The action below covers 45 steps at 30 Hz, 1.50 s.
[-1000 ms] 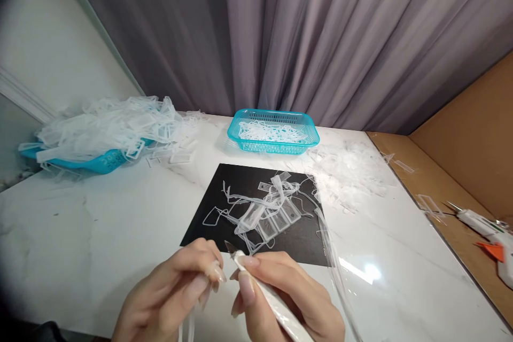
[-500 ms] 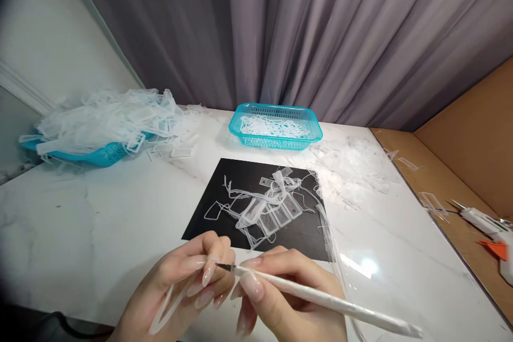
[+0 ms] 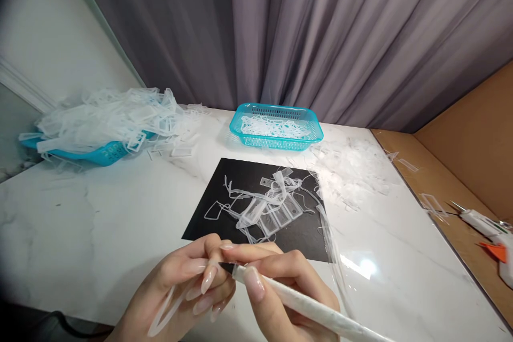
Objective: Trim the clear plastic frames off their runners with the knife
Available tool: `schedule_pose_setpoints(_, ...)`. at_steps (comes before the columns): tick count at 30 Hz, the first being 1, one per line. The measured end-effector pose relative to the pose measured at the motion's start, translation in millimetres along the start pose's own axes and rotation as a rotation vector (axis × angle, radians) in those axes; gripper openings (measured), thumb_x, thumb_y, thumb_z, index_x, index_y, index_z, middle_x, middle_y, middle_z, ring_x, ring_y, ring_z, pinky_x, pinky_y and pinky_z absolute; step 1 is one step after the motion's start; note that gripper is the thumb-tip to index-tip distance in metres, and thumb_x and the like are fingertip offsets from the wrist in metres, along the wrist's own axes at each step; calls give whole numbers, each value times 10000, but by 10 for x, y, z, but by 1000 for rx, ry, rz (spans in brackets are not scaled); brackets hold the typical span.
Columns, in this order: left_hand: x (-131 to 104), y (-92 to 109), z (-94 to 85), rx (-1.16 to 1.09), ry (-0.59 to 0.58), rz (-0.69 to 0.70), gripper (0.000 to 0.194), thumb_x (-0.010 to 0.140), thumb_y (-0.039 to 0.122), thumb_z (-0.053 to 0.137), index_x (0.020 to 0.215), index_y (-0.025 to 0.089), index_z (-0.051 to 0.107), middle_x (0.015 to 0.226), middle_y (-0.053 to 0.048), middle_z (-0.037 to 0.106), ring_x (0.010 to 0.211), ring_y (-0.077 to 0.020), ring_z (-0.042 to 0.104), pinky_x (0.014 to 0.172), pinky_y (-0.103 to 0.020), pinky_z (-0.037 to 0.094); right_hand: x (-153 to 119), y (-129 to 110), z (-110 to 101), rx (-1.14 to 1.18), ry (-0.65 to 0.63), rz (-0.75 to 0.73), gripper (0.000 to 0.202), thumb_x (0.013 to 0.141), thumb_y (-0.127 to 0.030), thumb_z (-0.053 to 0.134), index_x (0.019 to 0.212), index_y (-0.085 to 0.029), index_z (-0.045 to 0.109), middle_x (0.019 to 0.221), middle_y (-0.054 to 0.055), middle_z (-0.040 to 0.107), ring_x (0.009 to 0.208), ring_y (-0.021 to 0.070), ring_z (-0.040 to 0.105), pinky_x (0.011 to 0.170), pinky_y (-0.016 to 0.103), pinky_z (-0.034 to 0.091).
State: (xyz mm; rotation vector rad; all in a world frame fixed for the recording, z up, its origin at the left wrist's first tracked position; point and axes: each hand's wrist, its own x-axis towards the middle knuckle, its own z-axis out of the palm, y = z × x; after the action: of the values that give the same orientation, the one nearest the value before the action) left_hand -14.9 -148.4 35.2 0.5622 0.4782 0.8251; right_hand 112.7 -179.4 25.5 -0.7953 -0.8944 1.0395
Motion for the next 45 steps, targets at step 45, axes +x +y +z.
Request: schedule_pose_setpoints(45,56,58,-31,-743,26,-585,41,672,104,518,646,133,504,527,42,465,438,-75,411,432,-211,365,73,307,-68,-128,-95,-487,148,865,-336,584,970,-279,671,955,28,728,683,200,656,596,342,409)
